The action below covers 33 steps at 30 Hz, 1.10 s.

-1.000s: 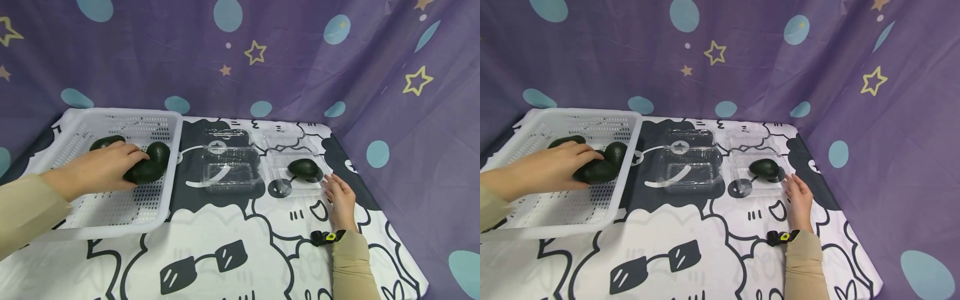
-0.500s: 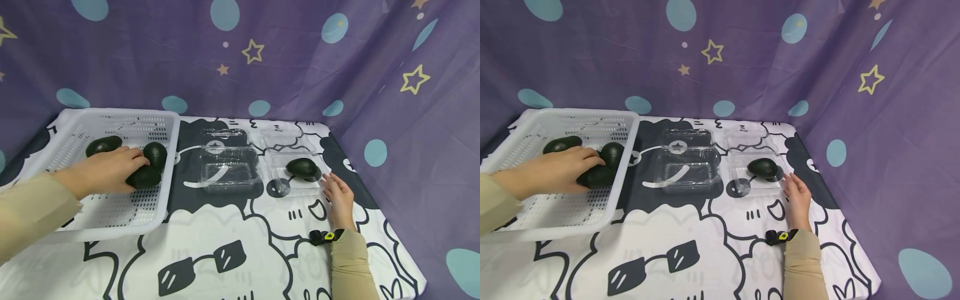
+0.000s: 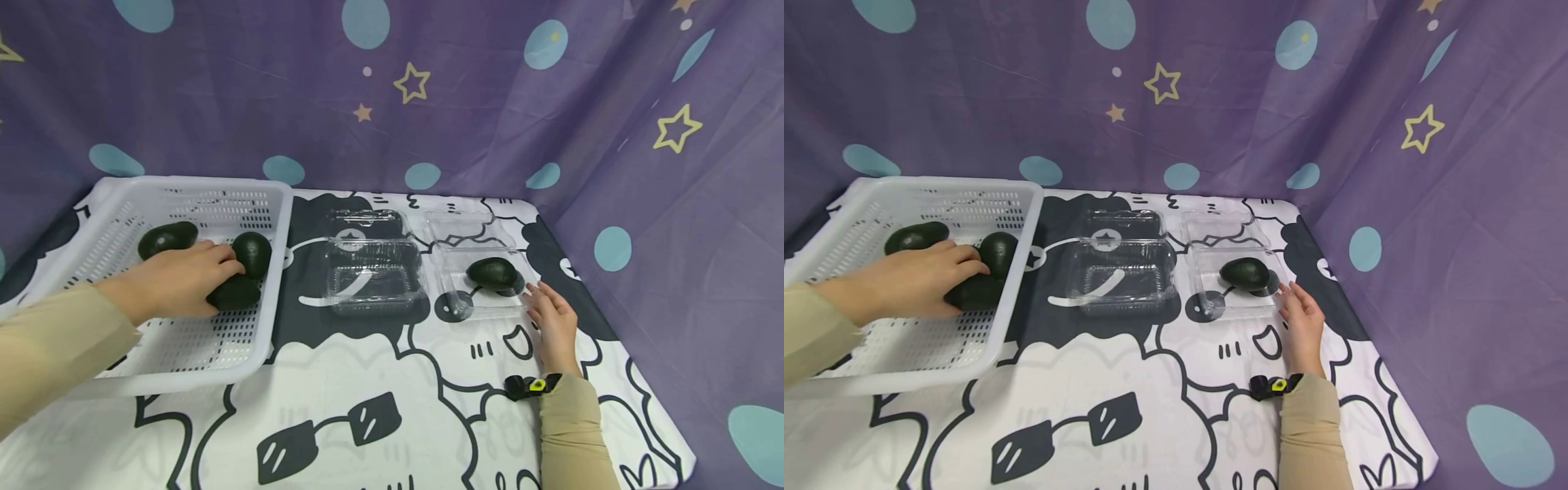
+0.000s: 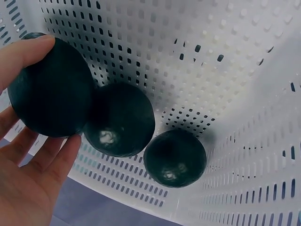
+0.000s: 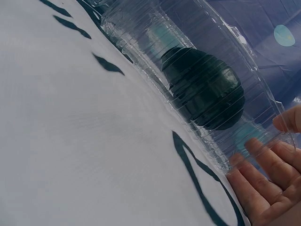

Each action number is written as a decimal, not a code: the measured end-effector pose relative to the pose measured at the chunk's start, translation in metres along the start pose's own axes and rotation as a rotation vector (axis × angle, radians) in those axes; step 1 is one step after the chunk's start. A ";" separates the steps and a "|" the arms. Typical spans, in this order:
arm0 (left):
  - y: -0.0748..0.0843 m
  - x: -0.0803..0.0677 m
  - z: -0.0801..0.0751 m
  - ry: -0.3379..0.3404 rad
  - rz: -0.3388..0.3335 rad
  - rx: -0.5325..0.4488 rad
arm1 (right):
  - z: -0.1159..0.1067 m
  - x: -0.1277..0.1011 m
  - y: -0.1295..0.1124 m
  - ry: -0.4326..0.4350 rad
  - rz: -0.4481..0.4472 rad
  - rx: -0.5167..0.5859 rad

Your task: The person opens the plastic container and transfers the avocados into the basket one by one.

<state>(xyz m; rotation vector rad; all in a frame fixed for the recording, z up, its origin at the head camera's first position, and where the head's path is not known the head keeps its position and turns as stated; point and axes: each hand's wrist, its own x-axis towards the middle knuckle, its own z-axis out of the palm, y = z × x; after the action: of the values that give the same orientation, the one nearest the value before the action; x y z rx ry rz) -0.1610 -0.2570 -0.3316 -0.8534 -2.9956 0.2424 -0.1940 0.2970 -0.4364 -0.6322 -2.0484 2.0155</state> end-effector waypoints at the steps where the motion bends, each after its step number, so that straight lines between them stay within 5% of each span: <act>1: 0.000 0.000 0.000 -0.002 0.001 0.008 | 0.000 0.000 0.000 0.000 -0.001 -0.006; 33: -0.003 0.000 0.007 0.034 0.055 0.008 | 0.001 -0.001 -0.002 -0.003 -0.006 -0.018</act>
<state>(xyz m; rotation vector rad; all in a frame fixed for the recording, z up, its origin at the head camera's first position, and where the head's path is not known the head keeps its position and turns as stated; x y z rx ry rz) -0.1635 -0.2607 -0.3384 -0.9308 -2.9408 0.2385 -0.1932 0.2959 -0.4346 -0.6266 -2.0703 1.9981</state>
